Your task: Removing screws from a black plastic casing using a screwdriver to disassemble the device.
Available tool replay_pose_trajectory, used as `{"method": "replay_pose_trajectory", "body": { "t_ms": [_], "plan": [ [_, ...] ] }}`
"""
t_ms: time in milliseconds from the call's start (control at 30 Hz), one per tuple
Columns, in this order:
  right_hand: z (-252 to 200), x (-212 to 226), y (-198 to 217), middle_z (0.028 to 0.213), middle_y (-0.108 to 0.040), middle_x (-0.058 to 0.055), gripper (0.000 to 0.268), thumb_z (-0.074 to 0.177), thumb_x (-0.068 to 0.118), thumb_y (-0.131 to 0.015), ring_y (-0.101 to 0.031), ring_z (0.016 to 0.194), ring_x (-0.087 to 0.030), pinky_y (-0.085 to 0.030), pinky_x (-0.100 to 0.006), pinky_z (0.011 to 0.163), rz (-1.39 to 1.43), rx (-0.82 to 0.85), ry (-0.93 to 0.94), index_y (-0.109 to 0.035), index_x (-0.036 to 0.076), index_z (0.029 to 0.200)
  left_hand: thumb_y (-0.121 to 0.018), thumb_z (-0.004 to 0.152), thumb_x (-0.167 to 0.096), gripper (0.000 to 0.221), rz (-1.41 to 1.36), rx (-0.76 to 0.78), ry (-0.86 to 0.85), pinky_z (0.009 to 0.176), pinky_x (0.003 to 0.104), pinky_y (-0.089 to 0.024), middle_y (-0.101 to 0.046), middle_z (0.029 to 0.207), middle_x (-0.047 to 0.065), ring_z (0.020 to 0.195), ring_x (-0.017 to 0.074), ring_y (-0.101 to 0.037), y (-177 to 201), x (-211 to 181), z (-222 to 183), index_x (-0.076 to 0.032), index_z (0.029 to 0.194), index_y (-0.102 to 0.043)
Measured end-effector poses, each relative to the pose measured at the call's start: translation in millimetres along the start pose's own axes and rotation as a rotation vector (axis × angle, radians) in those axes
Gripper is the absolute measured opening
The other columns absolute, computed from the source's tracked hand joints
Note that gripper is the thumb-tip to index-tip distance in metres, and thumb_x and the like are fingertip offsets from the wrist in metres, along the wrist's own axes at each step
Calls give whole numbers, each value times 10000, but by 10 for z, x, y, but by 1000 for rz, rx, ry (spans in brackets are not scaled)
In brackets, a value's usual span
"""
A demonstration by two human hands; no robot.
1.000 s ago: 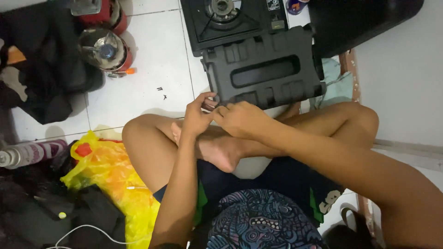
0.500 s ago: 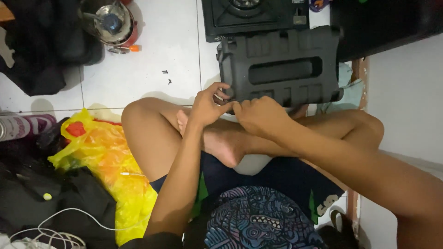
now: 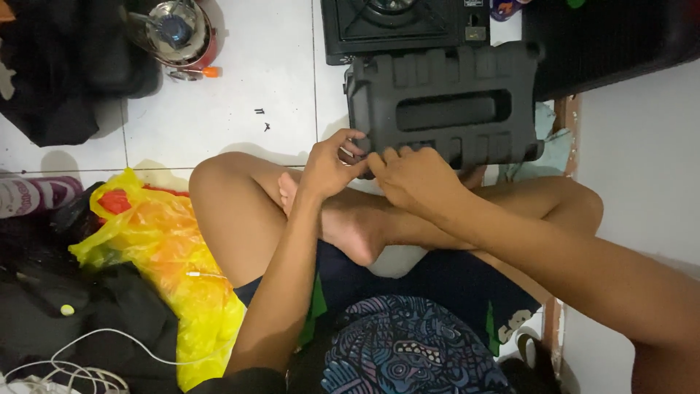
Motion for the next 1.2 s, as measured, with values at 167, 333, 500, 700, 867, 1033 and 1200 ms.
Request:
{"method": "replay_pose_trajectory", "body": {
  "t_ms": [167,333,500,700,867,1033,1200],
  "plan": [
    [-22,43,96,746,-578,-36,108,990,158,-506,-598,623,-182,-449,-299,456,26,-11,134,-597,115,1027,-864,786,-161,466,-24,-7,-5,719,379,-616,-751,953,166,838,268,-721,39,-161,-36,-48,1200,-683],
    [-26,-10,-131,595,-477,7,115,969,190,-499,-521,483,-165,-393,-299,415,45,52,-8,-534,169,861,-900,775,-221,505,-24,1,-8,698,382,-612,-748,947,160,823,255,-713,22,-94,-29,-56,1201,-685],
    [42,-10,256,736,-541,-35,75,992,169,-495,-599,582,-217,-444,-326,485,66,-135,43,-564,142,983,-900,774,-247,531,-27,3,-1,715,372,-613,-745,976,140,848,242,-711,-1,-70,-18,-79,1226,-678],
    [-67,1,-171,642,-471,-33,204,1064,251,-474,-549,501,-204,-428,-309,441,103,-141,5,-523,130,908,-881,777,-236,507,-3,11,-10,712,381,-607,-743,950,141,826,240,-709,0,-10,0,-63,1208,-676],
    [40,17,322,773,-556,-70,129,1008,140,-487,-621,670,-267,-462,-355,534,230,-44,26,-587,95,941,-895,777,-240,514,12,8,3,724,357,-608,-757,965,122,849,232,-727,-10,0,22,-97,1226,-687],
    [-24,31,-46,669,-523,-28,112,996,122,-473,-579,552,-192,-445,-297,485,151,-4,26,-560,114,925,-880,797,-216,484,13,22,-10,723,378,-603,-750,972,150,858,257,-725,13,-50,-22,-81,1218,-684],
    [-4,23,-93,556,-479,-27,240,1044,291,-514,-530,454,-174,-427,-293,440,107,44,-114,-540,129,868,-849,789,-170,476,13,1,-16,735,376,-597,-750,958,155,844,257,-723,10,-80,-15,-57,1220,-684]
  ]
}}
Point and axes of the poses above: each hand's wrist, its own z-axis towards the middle knuckle, its own y-axis out of the back of the hand, x = y × z, the point moved 4 cm from there along z, towards the middle knuckle
